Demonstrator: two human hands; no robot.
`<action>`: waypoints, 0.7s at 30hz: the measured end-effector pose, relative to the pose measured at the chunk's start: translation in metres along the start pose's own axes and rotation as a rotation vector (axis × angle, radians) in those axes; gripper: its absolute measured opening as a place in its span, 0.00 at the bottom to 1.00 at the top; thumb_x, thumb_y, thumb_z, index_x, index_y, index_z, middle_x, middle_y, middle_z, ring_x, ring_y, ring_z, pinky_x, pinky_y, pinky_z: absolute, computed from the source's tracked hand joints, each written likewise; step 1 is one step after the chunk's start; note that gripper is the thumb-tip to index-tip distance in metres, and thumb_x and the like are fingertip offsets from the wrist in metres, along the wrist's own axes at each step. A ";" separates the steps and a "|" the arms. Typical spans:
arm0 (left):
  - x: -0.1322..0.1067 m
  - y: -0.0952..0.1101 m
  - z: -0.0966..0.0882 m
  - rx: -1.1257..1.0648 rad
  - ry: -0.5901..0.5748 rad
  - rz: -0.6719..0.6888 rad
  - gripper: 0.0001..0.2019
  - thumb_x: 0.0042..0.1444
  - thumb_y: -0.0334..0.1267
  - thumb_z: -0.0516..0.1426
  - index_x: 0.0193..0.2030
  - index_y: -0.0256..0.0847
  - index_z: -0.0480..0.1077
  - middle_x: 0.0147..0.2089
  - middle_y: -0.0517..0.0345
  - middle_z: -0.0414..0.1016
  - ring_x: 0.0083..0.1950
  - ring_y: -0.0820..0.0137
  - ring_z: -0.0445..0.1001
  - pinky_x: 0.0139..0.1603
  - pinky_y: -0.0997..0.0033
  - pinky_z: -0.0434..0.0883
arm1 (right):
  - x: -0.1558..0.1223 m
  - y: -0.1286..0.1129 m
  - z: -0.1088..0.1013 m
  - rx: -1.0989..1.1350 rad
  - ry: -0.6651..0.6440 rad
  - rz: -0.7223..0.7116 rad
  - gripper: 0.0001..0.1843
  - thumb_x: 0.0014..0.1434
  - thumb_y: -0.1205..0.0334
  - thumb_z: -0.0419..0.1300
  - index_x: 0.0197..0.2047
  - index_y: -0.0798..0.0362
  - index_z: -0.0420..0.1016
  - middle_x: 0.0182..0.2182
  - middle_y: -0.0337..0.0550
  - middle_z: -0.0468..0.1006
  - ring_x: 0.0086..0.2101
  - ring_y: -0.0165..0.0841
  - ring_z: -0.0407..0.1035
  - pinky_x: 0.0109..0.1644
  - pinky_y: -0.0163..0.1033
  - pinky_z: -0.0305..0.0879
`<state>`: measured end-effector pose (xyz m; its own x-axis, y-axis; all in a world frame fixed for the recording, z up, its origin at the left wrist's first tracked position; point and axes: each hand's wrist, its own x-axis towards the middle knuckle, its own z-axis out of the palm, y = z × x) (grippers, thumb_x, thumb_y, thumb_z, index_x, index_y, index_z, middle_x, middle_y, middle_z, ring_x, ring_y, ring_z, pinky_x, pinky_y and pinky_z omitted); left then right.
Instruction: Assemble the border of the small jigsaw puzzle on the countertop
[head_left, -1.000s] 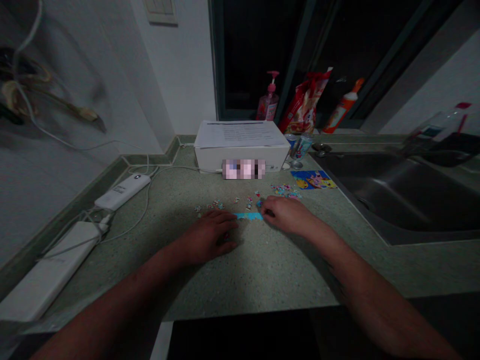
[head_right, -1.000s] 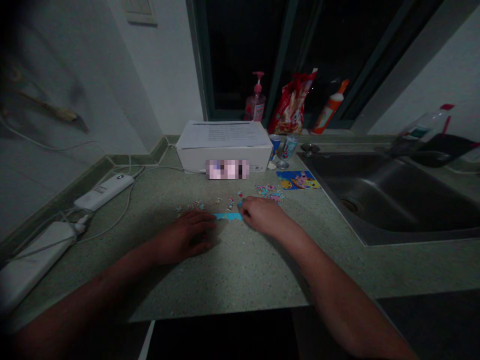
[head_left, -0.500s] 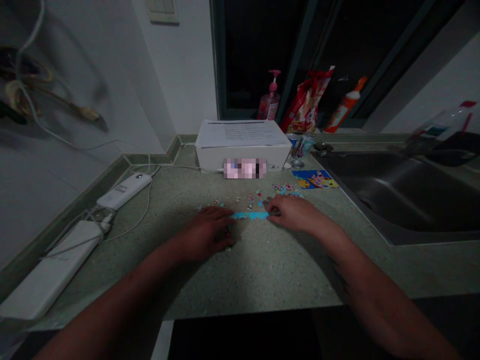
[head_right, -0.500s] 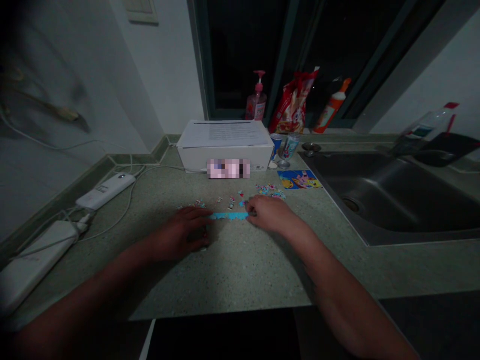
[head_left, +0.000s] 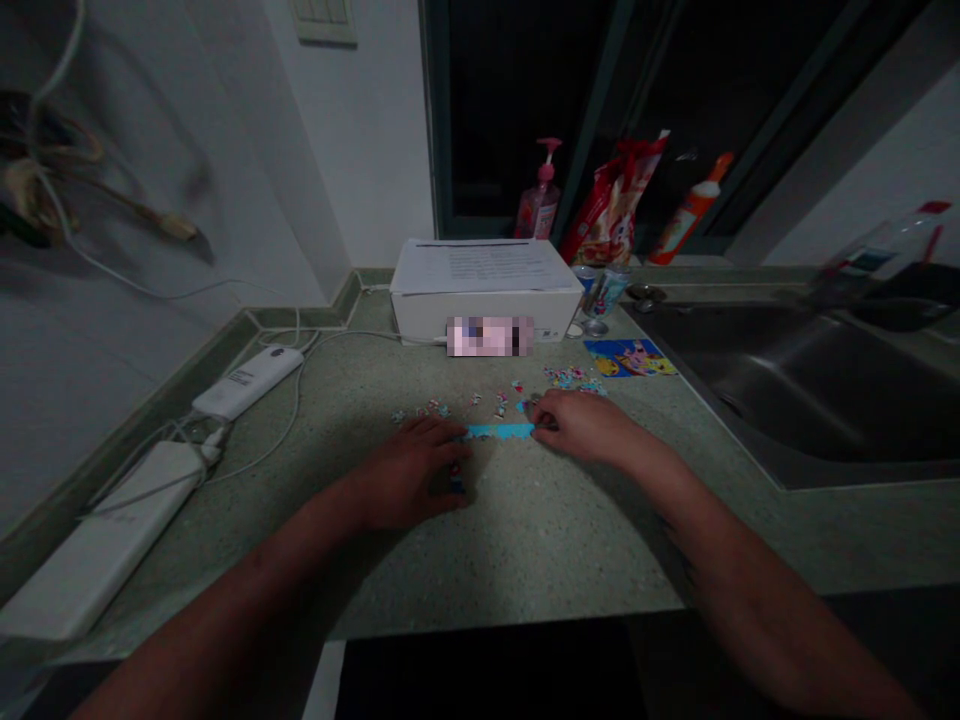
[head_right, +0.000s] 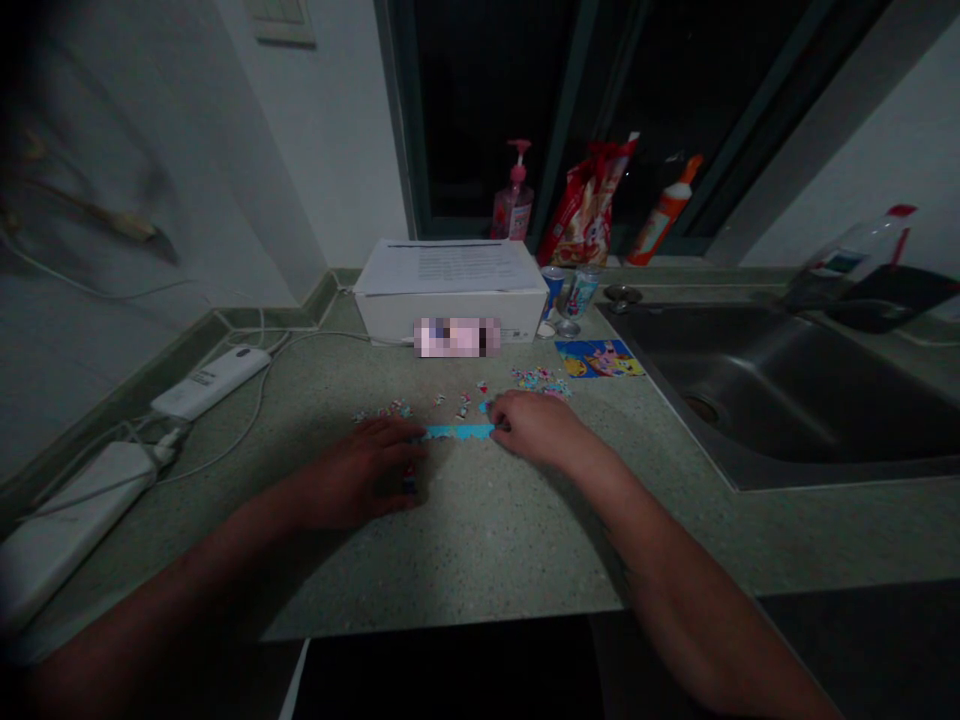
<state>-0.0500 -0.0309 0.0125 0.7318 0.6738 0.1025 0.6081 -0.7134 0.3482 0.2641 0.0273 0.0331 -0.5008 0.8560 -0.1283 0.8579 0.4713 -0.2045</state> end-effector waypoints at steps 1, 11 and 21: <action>0.000 0.001 -0.001 -0.001 -0.005 -0.003 0.16 0.64 0.48 0.68 0.54 0.44 0.77 0.65 0.47 0.77 0.66 0.48 0.75 0.71 0.43 0.69 | 0.000 0.000 0.000 -0.002 0.003 0.003 0.07 0.65 0.63 0.66 0.45 0.48 0.85 0.41 0.44 0.87 0.41 0.39 0.79 0.41 0.42 0.63; -0.001 0.003 -0.006 -0.005 -0.009 0.006 0.12 0.65 0.46 0.68 0.49 0.44 0.78 0.63 0.47 0.78 0.64 0.51 0.75 0.70 0.45 0.70 | 0.001 -0.003 0.002 -0.007 0.014 0.010 0.09 0.64 0.63 0.64 0.45 0.48 0.85 0.41 0.44 0.87 0.40 0.38 0.78 0.40 0.41 0.63; -0.002 0.004 -0.009 -0.052 -0.060 -0.012 0.10 0.65 0.43 0.68 0.50 0.44 0.78 0.68 0.47 0.76 0.68 0.51 0.74 0.74 0.43 0.66 | 0.000 -0.007 0.000 -0.016 0.013 0.008 0.09 0.65 0.64 0.65 0.47 0.49 0.85 0.43 0.44 0.87 0.42 0.39 0.79 0.41 0.41 0.64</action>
<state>-0.0517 -0.0331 0.0225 0.7430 0.6680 0.0423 0.6010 -0.6936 0.3971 0.2588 0.0240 0.0346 -0.4921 0.8626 -0.1170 0.8639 0.4673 -0.1880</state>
